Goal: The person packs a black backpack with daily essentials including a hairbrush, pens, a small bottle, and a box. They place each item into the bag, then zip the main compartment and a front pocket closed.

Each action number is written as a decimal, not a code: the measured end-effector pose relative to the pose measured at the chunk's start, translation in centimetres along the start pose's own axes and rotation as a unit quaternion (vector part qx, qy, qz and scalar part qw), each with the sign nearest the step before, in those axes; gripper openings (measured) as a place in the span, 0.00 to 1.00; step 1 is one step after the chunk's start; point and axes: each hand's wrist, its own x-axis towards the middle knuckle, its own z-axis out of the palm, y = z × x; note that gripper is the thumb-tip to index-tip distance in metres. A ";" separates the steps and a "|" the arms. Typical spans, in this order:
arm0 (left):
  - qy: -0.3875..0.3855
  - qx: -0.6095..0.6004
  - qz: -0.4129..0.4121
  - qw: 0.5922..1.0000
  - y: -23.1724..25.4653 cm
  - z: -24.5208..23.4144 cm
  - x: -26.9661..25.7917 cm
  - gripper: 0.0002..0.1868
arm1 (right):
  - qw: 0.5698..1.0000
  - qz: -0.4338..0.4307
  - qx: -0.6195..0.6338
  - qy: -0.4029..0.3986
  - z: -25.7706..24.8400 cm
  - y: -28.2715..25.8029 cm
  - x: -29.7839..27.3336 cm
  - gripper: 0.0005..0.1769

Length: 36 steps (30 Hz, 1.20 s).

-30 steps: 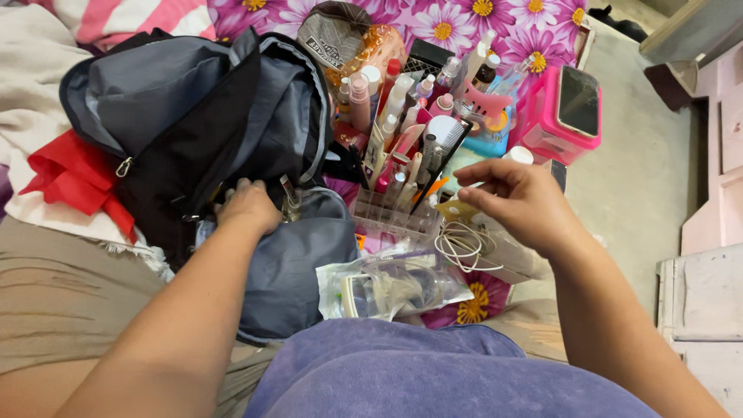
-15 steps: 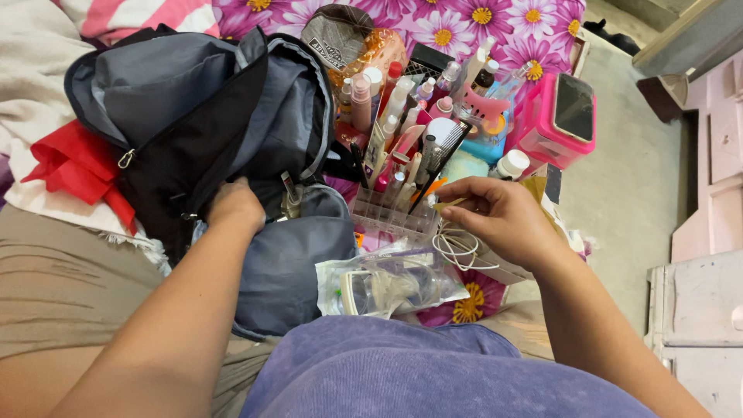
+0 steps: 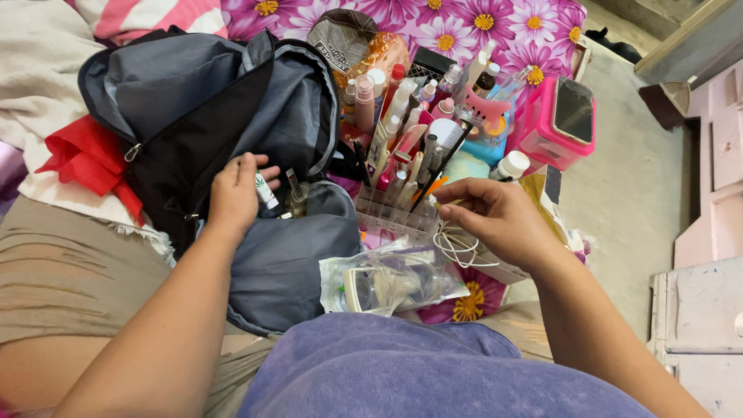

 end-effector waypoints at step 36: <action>-0.298 -0.135 -0.063 0.943 5.1 8.4 -9.1 0.17 | 0.985 -0.043 0.138 -0.099 8.7 4.3 3.1 0.12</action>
